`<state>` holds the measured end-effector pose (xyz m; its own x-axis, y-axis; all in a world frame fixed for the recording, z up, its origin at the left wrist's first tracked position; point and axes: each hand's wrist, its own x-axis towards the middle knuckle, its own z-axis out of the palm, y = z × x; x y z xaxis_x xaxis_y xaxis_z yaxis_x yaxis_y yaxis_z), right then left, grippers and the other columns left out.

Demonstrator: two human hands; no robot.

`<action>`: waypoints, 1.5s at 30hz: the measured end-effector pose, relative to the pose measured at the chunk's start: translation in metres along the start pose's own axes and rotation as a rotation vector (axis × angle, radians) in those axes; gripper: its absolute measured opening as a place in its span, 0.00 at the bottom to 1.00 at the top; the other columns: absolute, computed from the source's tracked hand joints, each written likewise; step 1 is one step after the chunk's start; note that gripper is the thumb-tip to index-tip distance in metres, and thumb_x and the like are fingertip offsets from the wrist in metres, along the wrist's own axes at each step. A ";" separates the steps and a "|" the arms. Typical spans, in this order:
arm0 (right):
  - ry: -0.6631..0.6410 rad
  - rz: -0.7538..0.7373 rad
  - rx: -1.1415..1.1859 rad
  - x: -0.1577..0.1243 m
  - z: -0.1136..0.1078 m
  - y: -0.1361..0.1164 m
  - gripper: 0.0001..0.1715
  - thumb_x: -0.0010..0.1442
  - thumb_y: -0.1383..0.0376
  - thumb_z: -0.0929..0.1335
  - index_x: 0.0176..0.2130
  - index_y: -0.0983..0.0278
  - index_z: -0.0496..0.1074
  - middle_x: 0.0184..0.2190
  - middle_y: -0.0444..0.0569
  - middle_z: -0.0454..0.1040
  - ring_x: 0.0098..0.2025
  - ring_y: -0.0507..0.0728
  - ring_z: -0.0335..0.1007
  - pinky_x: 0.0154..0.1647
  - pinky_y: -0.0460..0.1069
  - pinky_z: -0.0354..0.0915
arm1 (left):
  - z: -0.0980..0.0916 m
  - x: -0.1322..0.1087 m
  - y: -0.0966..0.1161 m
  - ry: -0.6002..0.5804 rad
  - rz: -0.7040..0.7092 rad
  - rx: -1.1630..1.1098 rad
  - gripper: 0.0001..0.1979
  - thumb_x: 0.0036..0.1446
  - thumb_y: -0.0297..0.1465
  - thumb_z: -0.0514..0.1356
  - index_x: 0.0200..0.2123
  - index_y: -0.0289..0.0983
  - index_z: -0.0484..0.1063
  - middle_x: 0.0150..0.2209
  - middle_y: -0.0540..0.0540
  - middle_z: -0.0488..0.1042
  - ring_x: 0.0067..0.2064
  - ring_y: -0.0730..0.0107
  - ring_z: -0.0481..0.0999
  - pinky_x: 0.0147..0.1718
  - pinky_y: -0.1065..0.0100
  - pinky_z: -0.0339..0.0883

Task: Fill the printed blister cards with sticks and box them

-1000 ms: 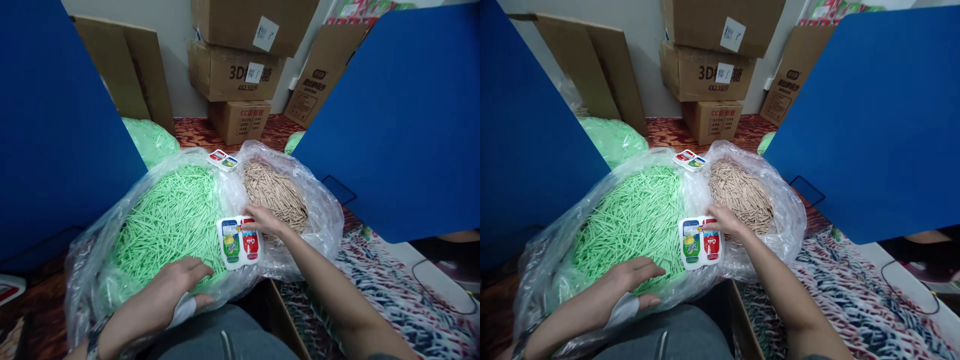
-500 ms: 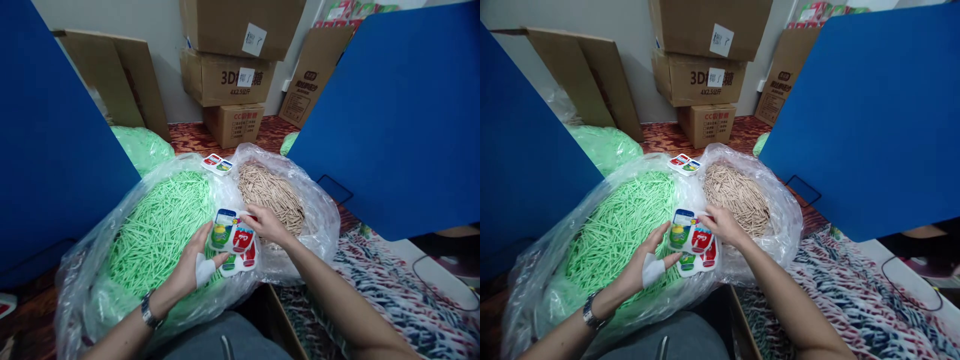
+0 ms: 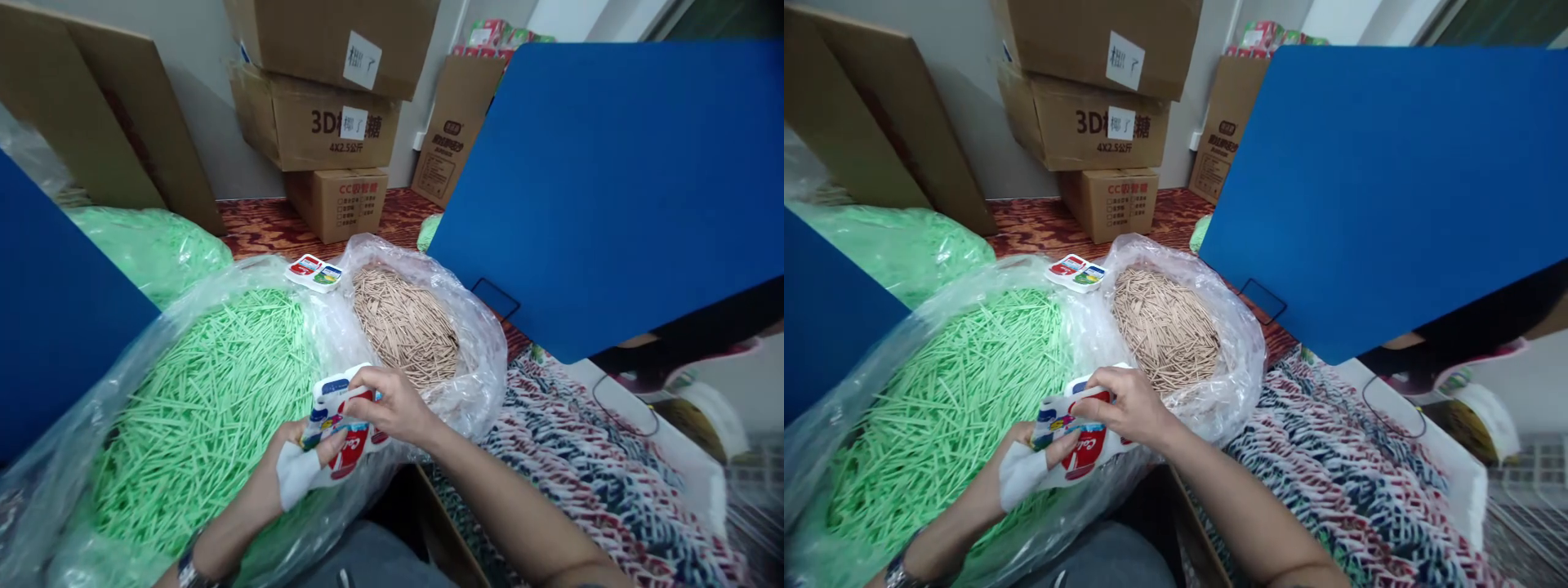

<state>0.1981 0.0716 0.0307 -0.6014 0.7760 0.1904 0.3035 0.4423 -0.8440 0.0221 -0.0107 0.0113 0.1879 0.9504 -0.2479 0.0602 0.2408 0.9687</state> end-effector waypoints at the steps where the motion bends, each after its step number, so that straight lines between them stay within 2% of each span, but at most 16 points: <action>1: 0.028 -0.035 -0.039 0.000 0.002 0.000 0.16 0.56 0.54 0.69 0.28 0.65 0.70 0.22 0.41 0.67 0.25 0.48 0.61 0.28 0.43 0.56 | 0.001 0.001 -0.002 0.023 0.006 -0.012 0.14 0.52 0.37 0.62 0.22 0.33 0.72 0.19 0.51 0.72 0.24 0.70 0.70 0.25 0.71 0.65; 4: 0.028 -0.113 -0.151 -0.002 0.007 -0.001 0.21 0.60 0.54 0.65 0.23 0.65 0.69 0.20 0.42 0.64 0.24 0.48 0.60 0.27 0.44 0.55 | 0.003 0.006 -0.012 0.068 0.005 -0.045 0.11 0.49 0.35 0.64 0.23 0.33 0.73 0.21 0.51 0.74 0.26 0.69 0.72 0.27 0.71 0.66; 6: -0.036 -0.164 -0.208 -0.004 0.008 -0.001 0.20 0.63 0.57 0.63 0.25 0.65 0.70 0.21 0.43 0.66 0.26 0.49 0.62 0.29 0.45 0.57 | 0.003 0.008 -0.019 0.105 -0.002 -0.070 0.10 0.47 0.34 0.66 0.24 0.33 0.74 0.21 0.51 0.74 0.24 0.70 0.71 0.25 0.72 0.66; 9: -0.198 -0.223 -0.089 -0.002 -0.001 0.008 0.15 0.65 0.59 0.60 0.40 0.65 0.71 0.32 0.47 0.74 0.34 0.50 0.68 0.36 0.45 0.62 | 0.002 0.009 -0.024 0.177 -0.014 -0.119 0.10 0.44 0.33 0.68 0.25 0.32 0.75 0.21 0.50 0.76 0.23 0.71 0.73 0.24 0.72 0.67; 10: -0.211 -0.204 -0.049 0.000 -0.007 0.016 0.16 0.66 0.59 0.59 0.45 0.65 0.69 0.37 0.48 0.74 0.37 0.50 0.70 0.38 0.45 0.63 | 0.001 0.009 -0.025 0.206 -0.022 -0.140 0.10 0.43 0.33 0.69 0.27 0.32 0.76 0.23 0.49 0.78 0.24 0.69 0.74 0.25 0.72 0.69; 12: -0.137 -0.064 -0.124 0.008 -0.024 0.037 0.20 0.68 0.58 0.56 0.52 0.65 0.65 0.45 0.52 0.73 0.43 0.52 0.70 0.40 0.47 0.65 | 0.000 0.008 -0.024 0.263 -0.038 -0.182 0.13 0.41 0.33 0.70 0.30 0.32 0.77 0.27 0.46 0.80 0.28 0.65 0.78 0.29 0.68 0.72; 13: -0.017 0.076 -0.297 0.012 -0.033 0.049 0.21 0.69 0.58 0.53 0.51 0.65 0.66 0.45 0.53 0.73 0.45 0.53 0.70 0.42 0.47 0.64 | -0.001 0.008 -0.024 0.284 -0.047 -0.198 0.14 0.39 0.33 0.71 0.31 0.32 0.77 0.29 0.45 0.81 0.30 0.62 0.79 0.31 0.67 0.74; 14: 0.050 0.258 -0.544 0.017 -0.041 0.062 0.22 0.69 0.59 0.53 0.49 0.65 0.68 0.44 0.53 0.73 0.46 0.53 0.69 0.44 0.48 0.63 | -0.002 0.009 -0.024 0.291 -0.055 -0.210 0.15 0.39 0.33 0.71 0.32 0.32 0.78 0.30 0.44 0.82 0.31 0.61 0.79 0.32 0.65 0.74; 15: 0.063 0.444 -0.774 0.022 -0.048 0.074 0.22 0.68 0.57 0.54 0.47 0.65 0.69 0.44 0.53 0.73 0.46 0.55 0.69 0.46 0.49 0.63 | -0.002 0.009 -0.024 0.294 -0.060 -0.217 0.16 0.38 0.33 0.71 0.32 0.32 0.78 0.31 0.43 0.82 0.31 0.59 0.80 0.33 0.64 0.75; 17: 0.072 0.584 -0.919 0.031 -0.055 0.093 0.23 0.66 0.54 0.57 0.44 0.68 0.70 0.44 0.59 0.72 0.46 0.60 0.70 0.45 0.52 0.63 | -0.002 0.009 -0.024 0.290 -0.066 -0.216 0.15 0.40 0.35 0.70 0.32 0.31 0.78 0.31 0.42 0.82 0.30 0.59 0.80 0.32 0.64 0.75; 21: 0.026 0.658 -1.002 0.045 -0.046 0.110 0.28 0.61 0.50 0.61 0.45 0.72 0.71 0.44 0.64 0.72 0.46 0.63 0.70 0.43 0.53 0.64 | -0.002 0.010 -0.024 0.257 -0.055 -0.218 0.14 0.42 0.35 0.69 0.31 0.32 0.78 0.30 0.43 0.82 0.29 0.60 0.81 0.31 0.64 0.76; 26: 0.001 0.689 -1.051 0.058 -0.028 0.112 0.21 0.61 0.60 0.61 0.46 0.73 0.70 0.45 0.66 0.71 0.48 0.64 0.69 0.44 0.55 0.64 | -0.001 0.013 -0.027 0.190 -0.034 -0.248 0.15 0.44 0.35 0.68 0.34 0.32 0.78 0.33 0.42 0.82 0.33 0.58 0.81 0.35 0.62 0.76; 30: -0.005 0.718 -1.038 0.064 -0.025 0.117 0.19 0.59 0.67 0.60 0.46 0.74 0.71 0.45 0.68 0.72 0.48 0.65 0.70 0.44 0.55 0.64 | 0.001 0.013 -0.028 0.183 -0.037 -0.239 0.15 0.44 0.35 0.68 0.36 0.33 0.78 0.35 0.42 0.82 0.35 0.58 0.81 0.37 0.61 0.75; 37: -0.019 0.682 -0.926 0.054 -0.039 0.123 0.20 0.62 0.58 0.59 0.44 0.69 0.71 0.44 0.63 0.74 0.46 0.63 0.71 0.45 0.54 0.62 | -0.002 0.009 -0.021 0.220 -0.037 -0.291 0.15 0.42 0.35 0.69 0.34 0.33 0.79 0.33 0.42 0.83 0.33 0.58 0.81 0.36 0.62 0.76; 41: 0.046 0.595 -0.846 0.042 -0.049 0.121 0.19 0.64 0.59 0.57 0.45 0.67 0.68 0.46 0.59 0.73 0.49 0.62 0.68 0.49 0.54 0.59 | -0.006 0.008 -0.016 0.253 -0.047 -0.307 0.16 0.40 0.36 0.70 0.33 0.33 0.79 0.32 0.42 0.83 0.33 0.57 0.81 0.36 0.62 0.76; 45: 0.150 0.517 -0.724 0.032 -0.055 0.116 0.17 0.65 0.60 0.55 0.44 0.66 0.66 0.43 0.58 0.74 0.47 0.62 0.69 0.47 0.53 0.60 | -0.008 0.011 -0.009 0.274 -0.038 -0.292 0.18 0.39 0.38 0.71 0.32 0.32 0.80 0.31 0.41 0.82 0.32 0.55 0.81 0.35 0.61 0.76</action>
<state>0.2541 0.1723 -0.0333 -0.1734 0.9847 -0.0192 0.9310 0.1575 -0.3293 0.0154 -0.0011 0.0004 -0.0803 0.9476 -0.3093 -0.2263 0.2849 0.9315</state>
